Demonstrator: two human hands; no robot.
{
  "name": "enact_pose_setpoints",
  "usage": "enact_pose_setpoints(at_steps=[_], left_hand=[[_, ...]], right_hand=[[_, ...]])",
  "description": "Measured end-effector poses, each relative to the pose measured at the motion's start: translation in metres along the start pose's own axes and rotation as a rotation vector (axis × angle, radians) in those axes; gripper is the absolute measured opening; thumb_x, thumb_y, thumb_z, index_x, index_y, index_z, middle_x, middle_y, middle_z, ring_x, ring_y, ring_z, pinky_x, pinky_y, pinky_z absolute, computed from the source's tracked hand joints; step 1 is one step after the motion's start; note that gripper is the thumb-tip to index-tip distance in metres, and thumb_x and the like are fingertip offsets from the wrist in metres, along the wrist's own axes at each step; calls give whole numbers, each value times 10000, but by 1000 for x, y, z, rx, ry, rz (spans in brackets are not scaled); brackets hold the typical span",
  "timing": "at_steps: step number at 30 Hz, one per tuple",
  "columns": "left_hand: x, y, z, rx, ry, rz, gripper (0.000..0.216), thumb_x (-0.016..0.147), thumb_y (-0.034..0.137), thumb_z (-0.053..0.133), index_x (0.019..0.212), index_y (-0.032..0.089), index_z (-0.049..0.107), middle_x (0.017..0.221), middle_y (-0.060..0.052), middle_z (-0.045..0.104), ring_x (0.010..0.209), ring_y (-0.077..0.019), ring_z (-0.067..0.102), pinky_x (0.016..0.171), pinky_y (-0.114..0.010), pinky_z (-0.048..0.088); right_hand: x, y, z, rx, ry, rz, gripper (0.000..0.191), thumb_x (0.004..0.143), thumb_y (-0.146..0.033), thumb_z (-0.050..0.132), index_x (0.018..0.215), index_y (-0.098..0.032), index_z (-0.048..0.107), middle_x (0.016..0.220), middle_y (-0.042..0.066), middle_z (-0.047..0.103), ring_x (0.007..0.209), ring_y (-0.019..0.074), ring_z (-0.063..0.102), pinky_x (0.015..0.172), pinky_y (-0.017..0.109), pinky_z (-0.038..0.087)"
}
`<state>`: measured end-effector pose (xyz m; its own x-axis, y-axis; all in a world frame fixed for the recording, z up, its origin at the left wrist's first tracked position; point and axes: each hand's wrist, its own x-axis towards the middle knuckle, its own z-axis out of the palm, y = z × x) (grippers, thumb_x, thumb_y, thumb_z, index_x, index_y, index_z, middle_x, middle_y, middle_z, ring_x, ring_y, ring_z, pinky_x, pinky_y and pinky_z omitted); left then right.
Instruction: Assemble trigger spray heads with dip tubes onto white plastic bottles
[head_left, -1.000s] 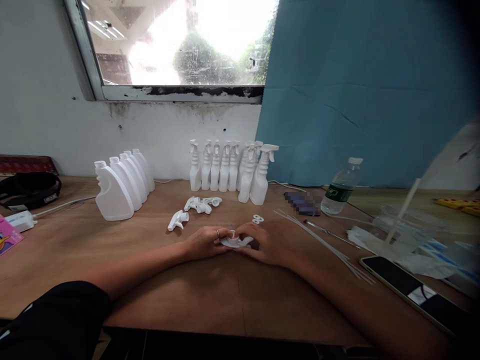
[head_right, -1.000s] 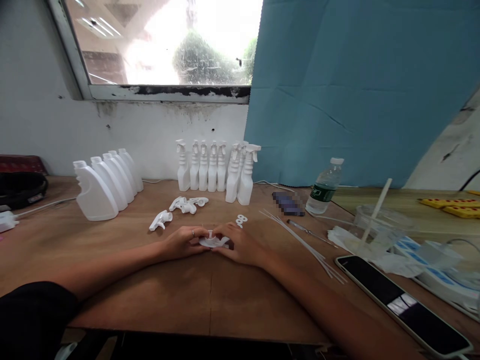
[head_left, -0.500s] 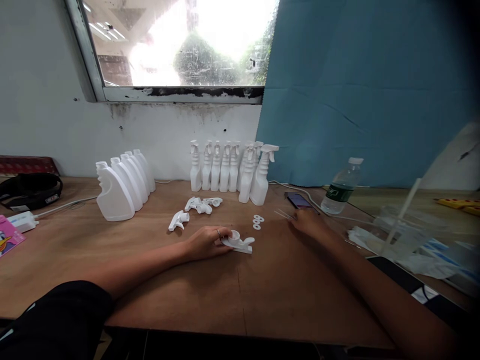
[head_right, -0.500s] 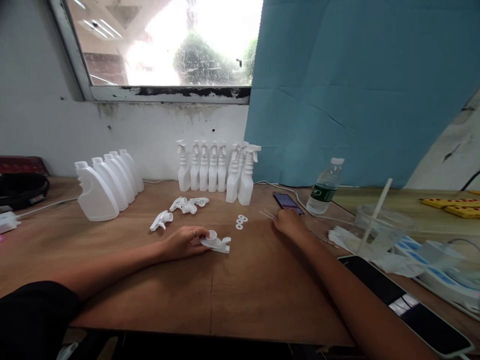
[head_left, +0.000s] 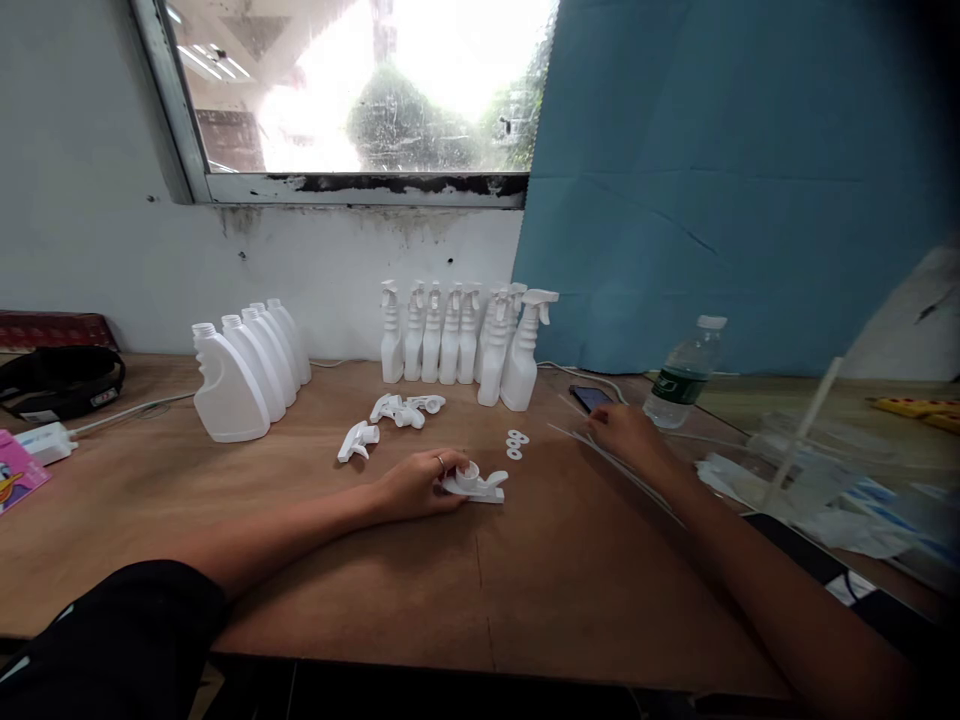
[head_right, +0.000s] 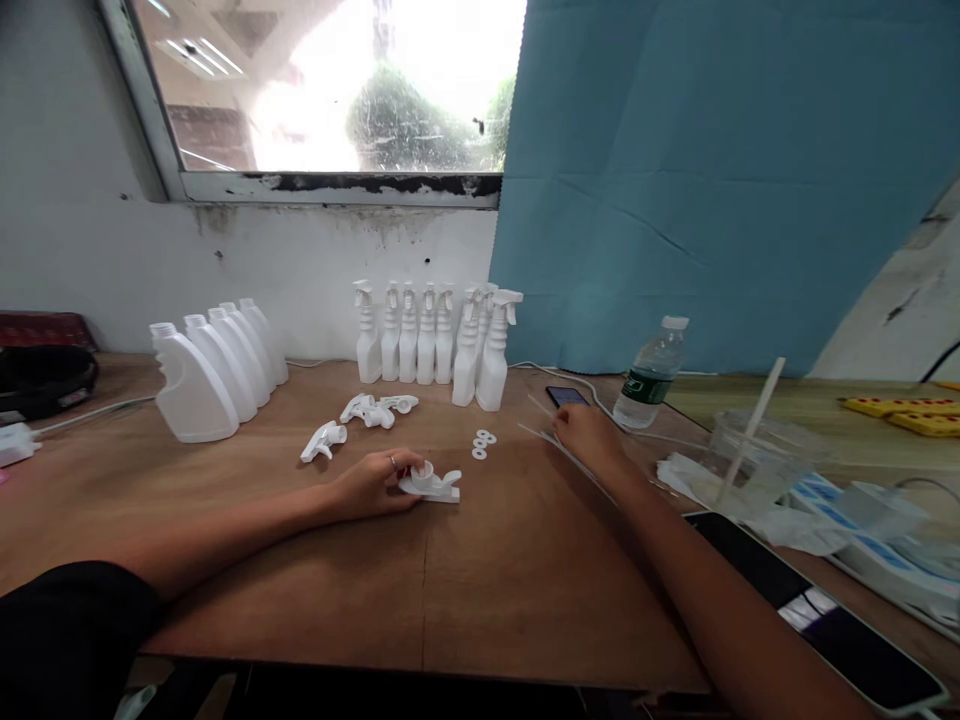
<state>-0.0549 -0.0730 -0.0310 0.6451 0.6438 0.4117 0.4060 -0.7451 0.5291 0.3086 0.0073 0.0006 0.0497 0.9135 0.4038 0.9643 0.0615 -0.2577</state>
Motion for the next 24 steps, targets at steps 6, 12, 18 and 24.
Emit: enact_pose_setpoints(at_steps=[6, 12, 18, 24], left_hand=[[0, 2, 2, 9, 19, 16, 339, 722, 165, 599, 1056, 173, 547, 952, -27, 604, 660, -99, 503, 639, -204, 423], [-1, 6, 1, 73, 7, -37, 346, 741, 201, 609, 1082, 177, 557, 918, -26, 623, 680, -121, 552, 664, -225, 445], [-2, 17, 3, 60, 3, -5, 563, 780, 255, 630, 1316, 210, 462, 974, -34, 629, 810, -158, 589, 723, -244, 467], [-2, 19, 5, 23, -14, 52, 394, 782, 204, 633, 1170, 203, 568, 965, -27, 614, 851, -152, 574, 735, -221, 446]], right_hand=[[-2, -18, -27, 633, 190, 4, 300, 825, -275, 502, 1068, -199, 661, 914, 77, 681, 608, 190, 620, 613, 334, 481], [-15, -49, -43, 1476, 19, 4, 339, 654, -315, 766, 980, -265, 693, 917, 30, 658, 752, 173, 633, 687, 320, 531], [-54, -104, -26, 1364, -236, -149, 289, 836, -462, 658, 888, -180, 699, 640, -2, 586, 517, 113, 540, 519, 257, 450], [-83, -139, -14, 1207, -379, -379, 305, 925, -487, 521, 850, -198, 585, 684, -7, 626, 530, 130, 589, 551, 272, 470]])
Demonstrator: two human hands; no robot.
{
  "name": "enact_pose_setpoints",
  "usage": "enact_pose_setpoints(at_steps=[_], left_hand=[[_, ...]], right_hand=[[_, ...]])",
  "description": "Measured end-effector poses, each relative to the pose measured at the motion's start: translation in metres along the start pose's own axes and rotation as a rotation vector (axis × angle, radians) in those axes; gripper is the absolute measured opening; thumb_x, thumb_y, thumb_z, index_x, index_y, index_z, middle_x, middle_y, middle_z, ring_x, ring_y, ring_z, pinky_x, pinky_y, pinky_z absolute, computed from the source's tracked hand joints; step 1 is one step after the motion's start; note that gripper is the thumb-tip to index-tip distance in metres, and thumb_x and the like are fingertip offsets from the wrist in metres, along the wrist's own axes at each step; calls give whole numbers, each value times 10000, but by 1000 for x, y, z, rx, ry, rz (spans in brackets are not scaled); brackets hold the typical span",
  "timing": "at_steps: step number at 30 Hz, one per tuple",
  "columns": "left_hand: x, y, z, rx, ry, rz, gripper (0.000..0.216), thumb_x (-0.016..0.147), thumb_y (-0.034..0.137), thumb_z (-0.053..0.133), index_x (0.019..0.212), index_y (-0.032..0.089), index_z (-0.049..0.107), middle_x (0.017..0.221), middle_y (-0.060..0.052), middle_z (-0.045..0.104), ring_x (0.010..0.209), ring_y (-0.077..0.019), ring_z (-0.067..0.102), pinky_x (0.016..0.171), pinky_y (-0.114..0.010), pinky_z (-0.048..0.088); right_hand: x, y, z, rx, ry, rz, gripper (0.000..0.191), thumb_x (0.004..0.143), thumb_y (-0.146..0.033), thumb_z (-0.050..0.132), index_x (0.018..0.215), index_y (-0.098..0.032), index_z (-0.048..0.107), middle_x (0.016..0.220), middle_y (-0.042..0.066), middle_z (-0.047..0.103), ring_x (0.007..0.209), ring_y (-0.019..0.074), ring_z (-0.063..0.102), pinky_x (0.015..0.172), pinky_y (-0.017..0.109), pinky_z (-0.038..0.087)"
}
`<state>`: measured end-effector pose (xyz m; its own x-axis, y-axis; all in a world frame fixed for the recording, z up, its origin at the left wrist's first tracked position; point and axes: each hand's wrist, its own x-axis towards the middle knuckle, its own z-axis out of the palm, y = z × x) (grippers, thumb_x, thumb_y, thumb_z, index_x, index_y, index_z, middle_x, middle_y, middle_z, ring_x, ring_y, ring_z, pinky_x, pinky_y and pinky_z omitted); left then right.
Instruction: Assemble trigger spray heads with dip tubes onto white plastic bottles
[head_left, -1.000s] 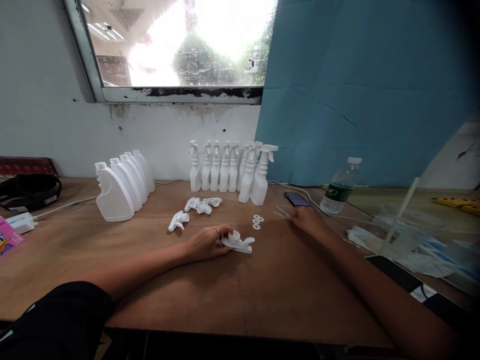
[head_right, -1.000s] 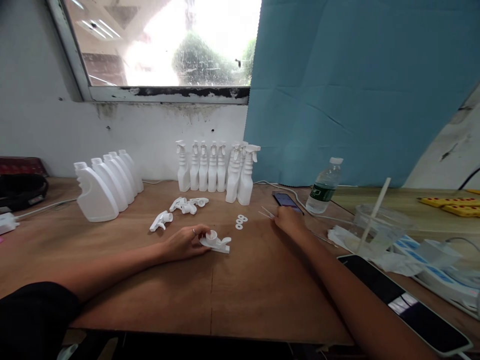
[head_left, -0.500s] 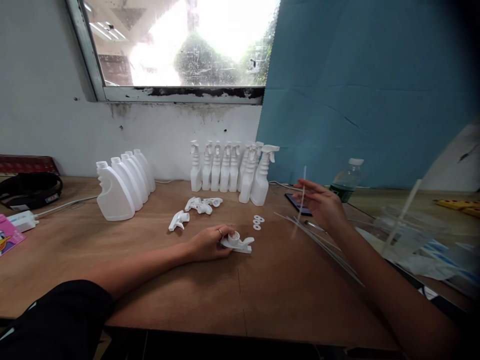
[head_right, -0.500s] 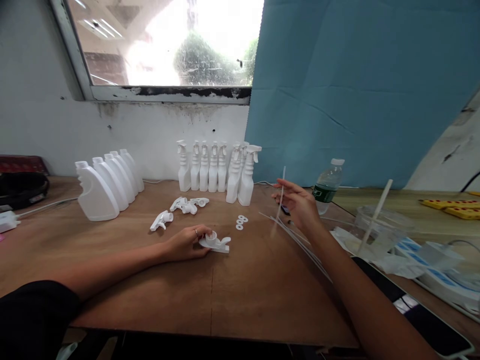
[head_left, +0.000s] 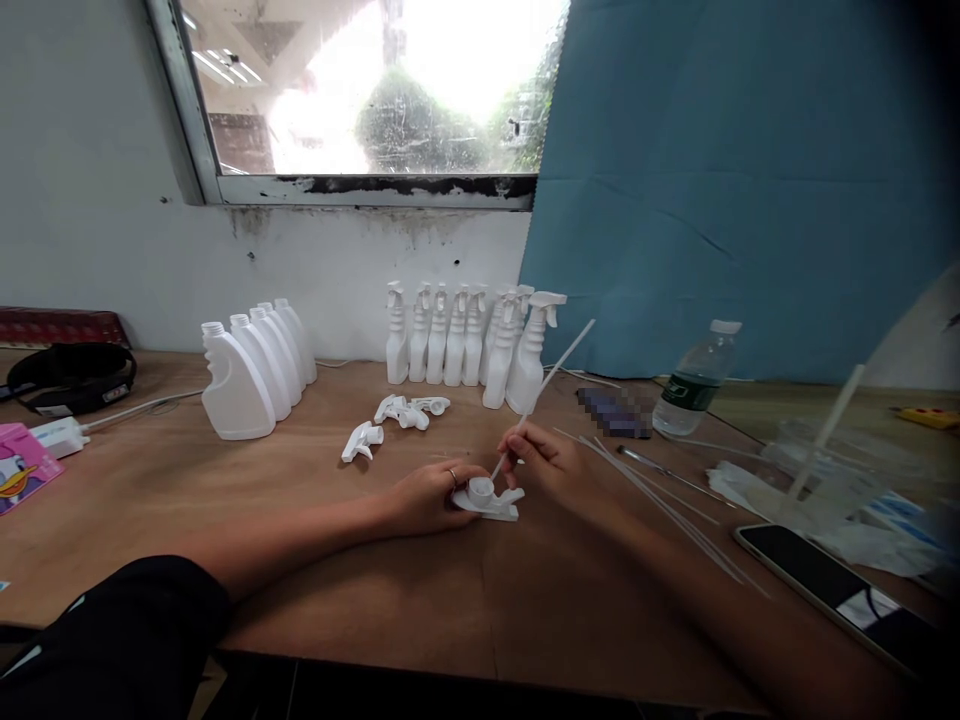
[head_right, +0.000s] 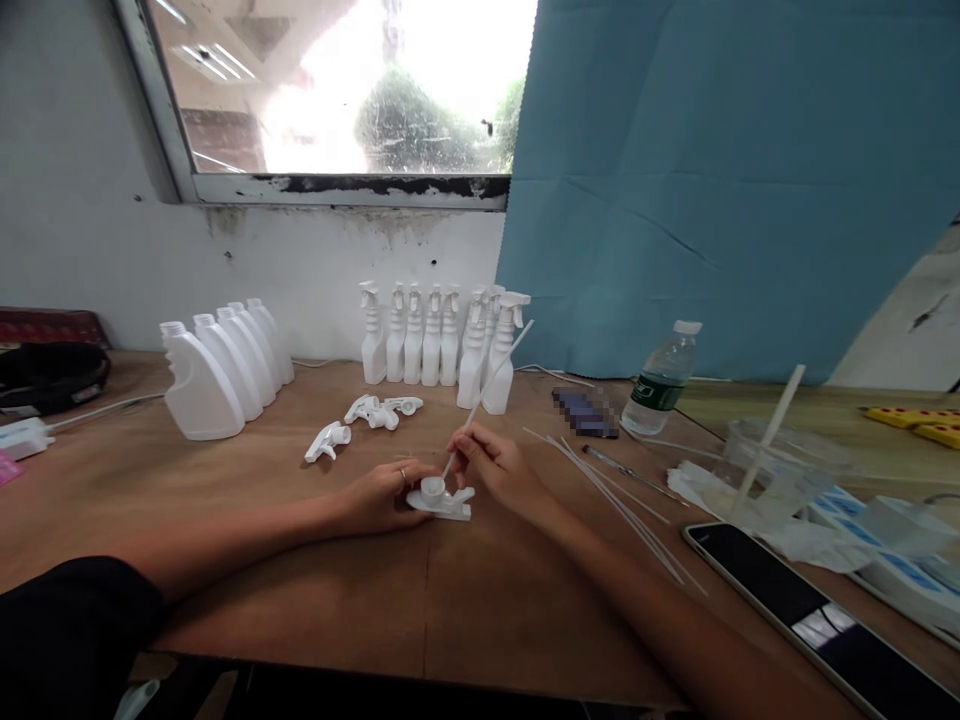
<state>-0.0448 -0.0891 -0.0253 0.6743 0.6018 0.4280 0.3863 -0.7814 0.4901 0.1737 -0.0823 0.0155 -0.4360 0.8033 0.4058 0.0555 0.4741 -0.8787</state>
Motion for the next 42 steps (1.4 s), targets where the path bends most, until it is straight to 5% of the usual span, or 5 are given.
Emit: enact_pose_setpoints(at_steps=[16, 25, 30, 38, 42], left_hand=[[0, -6, 1, -16, -6, 7, 507, 767, 201, 646, 1263, 213, 542, 1036, -43, 616, 903, -166, 586, 791, -245, 475], [-1, -7, 2, -23, -11, -1, 492, 767, 236, 664, 1245, 206, 552, 982, -43, 604, 852, -162, 572, 758, -248, 471], [0, -7, 3, -14, 7, -6, 496, 761, 207, 646, 1248, 229, 552, 945, -28, 599, 827, -156, 565, 750, -245, 468], [0, -5, 5, -11, 15, 32, 313, 770, 196, 645, 1078, 185, 592, 997, -40, 616, 932, -177, 578, 836, -254, 454], [7, -4, -12, 94, -106, 40, 428, 782, 395, 687, 1127, 165, 579, 926, -58, 618, 856, -197, 590, 777, -274, 466]], right_hand=[[-2, -2, 11, -452, -150, -151, 284, 943, -443, 494, 806, -213, 589, 739, 18, 597, 669, 161, 563, 647, 294, 450], [-8, -3, 13, -461, -190, -222, 295, 957, -441, 458, 803, -224, 584, 751, 36, 589, 697, 182, 553, 667, 317, 446], [-5, 1, 18, -509, -103, -135, 337, 951, -465, 449, 739, -218, 536, 677, 23, 565, 654, 180, 525, 606, 306, 413], [-4, 10, 25, -560, -122, -141, 261, 909, -301, 501, 669, -211, 457, 632, -13, 495, 587, 146, 454, 561, 276, 342], [-6, 14, 22, -484, -85, -113, 290, 951, -359, 474, 717, -197, 529, 669, 0, 526, 635, 154, 490, 597, 279, 372]])
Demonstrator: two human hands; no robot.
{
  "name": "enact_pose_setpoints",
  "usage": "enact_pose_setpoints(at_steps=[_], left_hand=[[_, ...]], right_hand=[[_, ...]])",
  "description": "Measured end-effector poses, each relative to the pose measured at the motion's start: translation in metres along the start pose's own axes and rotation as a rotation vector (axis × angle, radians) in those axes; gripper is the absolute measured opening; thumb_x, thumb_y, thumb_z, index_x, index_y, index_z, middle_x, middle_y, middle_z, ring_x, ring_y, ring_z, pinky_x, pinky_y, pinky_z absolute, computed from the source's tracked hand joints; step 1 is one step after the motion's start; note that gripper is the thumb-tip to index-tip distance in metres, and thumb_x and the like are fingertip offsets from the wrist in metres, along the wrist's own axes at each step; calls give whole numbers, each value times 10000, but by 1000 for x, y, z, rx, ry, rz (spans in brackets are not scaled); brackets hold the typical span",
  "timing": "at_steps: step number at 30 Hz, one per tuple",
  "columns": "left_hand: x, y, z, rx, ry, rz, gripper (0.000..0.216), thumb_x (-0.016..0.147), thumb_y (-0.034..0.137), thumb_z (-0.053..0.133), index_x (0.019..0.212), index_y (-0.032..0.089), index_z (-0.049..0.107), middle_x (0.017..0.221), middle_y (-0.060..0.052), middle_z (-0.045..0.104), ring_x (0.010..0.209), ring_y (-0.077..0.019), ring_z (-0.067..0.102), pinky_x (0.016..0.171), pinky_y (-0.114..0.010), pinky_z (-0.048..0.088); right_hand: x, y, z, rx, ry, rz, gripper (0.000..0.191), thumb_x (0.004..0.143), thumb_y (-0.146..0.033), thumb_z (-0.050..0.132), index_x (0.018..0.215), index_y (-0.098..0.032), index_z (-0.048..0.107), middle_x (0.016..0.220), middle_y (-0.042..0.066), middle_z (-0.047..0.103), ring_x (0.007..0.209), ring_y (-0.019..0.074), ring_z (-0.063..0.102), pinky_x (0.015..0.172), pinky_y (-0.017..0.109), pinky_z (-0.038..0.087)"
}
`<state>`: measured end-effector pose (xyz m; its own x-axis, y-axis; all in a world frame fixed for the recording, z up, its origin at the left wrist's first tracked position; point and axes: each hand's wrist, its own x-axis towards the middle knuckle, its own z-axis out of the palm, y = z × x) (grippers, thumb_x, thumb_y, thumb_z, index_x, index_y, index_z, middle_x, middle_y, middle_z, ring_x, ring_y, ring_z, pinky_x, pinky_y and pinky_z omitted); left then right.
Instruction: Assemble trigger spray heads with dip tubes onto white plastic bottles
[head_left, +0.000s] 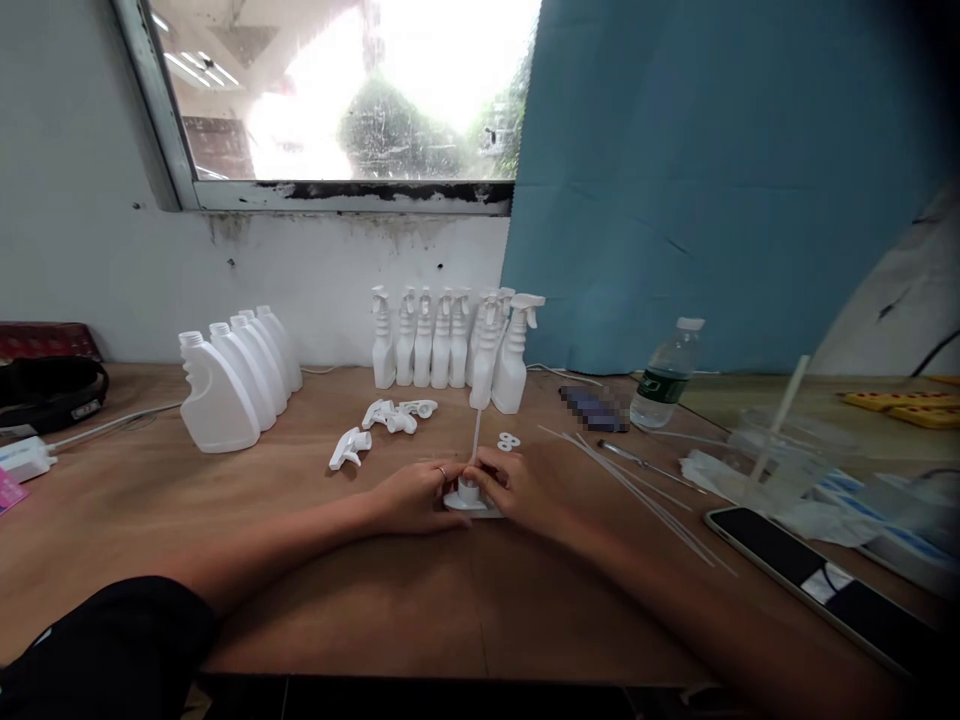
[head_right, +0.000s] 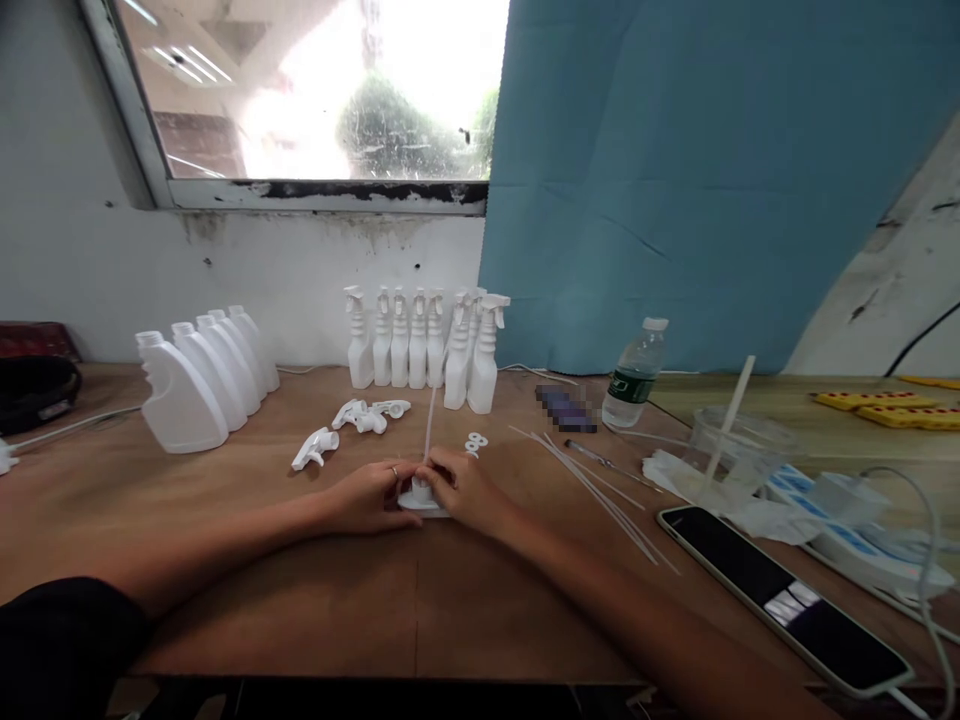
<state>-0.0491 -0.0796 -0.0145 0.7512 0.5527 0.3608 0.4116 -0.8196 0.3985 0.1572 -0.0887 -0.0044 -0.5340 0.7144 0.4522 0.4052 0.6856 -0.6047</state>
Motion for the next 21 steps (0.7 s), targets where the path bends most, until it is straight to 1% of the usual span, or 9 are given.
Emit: enact_pose_setpoints(at_steps=[2, 3, 4, 7, 9, 11, 14, 18, 21], left_hand=[[6, -12, -21, 47, -86, 63, 534, 807, 489, 651, 1228, 175, 549, 1018, -87, 626, 940, -217, 592, 837, -292, 460], [10, -21, -33, 72, -95, 86, 535, 844, 490, 605, 1276, 184, 527, 1102, -103, 616, 1018, -224, 579, 900, -305, 442], [13, -34, -45, 100, -72, 65, 487, 890, 469, 544, 1294, 196, 523, 1193, -109, 593, 1105, -225, 550, 971, -319, 406], [20, -79, -73, 236, -36, -99, 535, 920, 506, 467, 1372, 220, 468, 1415, -112, 446, 1308, -267, 395, 1101, -394, 272], [22, -105, -81, 248, -91, -230, 613, 925, 565, 413, 1446, 247, 364, 1514, -102, 311, 1379, -294, 291, 1126, -438, 213], [20, -120, -82, 185, -176, -308, 657, 928, 605, 364, 1478, 254, 297, 1541, -94, 262, 1395, -293, 270, 1130, -432, 205], [13, -116, -73, 88, -229, -275, 643, 920, 620, 379, 1455, 265, 351, 1513, -73, 333, 1361, -271, 347, 1123, -385, 240], [-2, -81, -57, 108, -231, -184, 572, 894, 596, 477, 1397, 327, 441, 1485, -55, 385, 1340, -294, 375, 1115, -432, 252], [-13, -55, -50, 104, -221, -139, 527, 926, 542, 457, 1406, 327, 423, 1497, -64, 361, 1357, -290, 346, 1115, -455, 248]], right_hand=[[-2, 1, -2, 24, -15, -33, 323, 973, -391, 439, 748, -196, 564, 738, 18, 542, 699, 164, 515, 653, 288, 401], [-3, 2, -4, 24, -32, -57, 332, 980, -396, 423, 765, -197, 577, 773, 27, 544, 731, 169, 521, 684, 294, 410], [-4, 2, -5, 21, -51, -82, 335, 987, -394, 407, 781, -198, 584, 802, 33, 543, 756, 172, 525, 712, 300, 415], [-7, 1, -8, 19, -126, -132, 261, 978, -376, 437, 855, -201, 585, 863, 38, 552, 794, 172, 527, 762, 307, 421], [-9, 1, -10, 19, -171, -134, 178, 916, -383, 563, 929, -206, 576, 907, 35, 567, 802, 172, 526, 757, 299, 427], [-10, 1, -12, 17, -220, -116, 265, 825, -361, 688, 1008, -215, 565, 984, 36, 584, 826, 175, 534, 757, 294, 436], [-11, 3, -17, 35, -279, -73, 338, 786, -286, 720, 1079, -226, 563, 1091, 45, 592, 898, 188, 553, 807, 311, 451], [-10, 8, -20, 82, -268, 30, 300, 812, -260, 672, 1097, -239, 584, 1066, 40, 615, 929, 201, 570, 823, 334, 471], [-10, 13, -21, 113, -205, 80, 304, 802, -271, 677, 1090, -256, 582, 1113, 40, 607, 941, 208, 576, 783, 327, 491]])
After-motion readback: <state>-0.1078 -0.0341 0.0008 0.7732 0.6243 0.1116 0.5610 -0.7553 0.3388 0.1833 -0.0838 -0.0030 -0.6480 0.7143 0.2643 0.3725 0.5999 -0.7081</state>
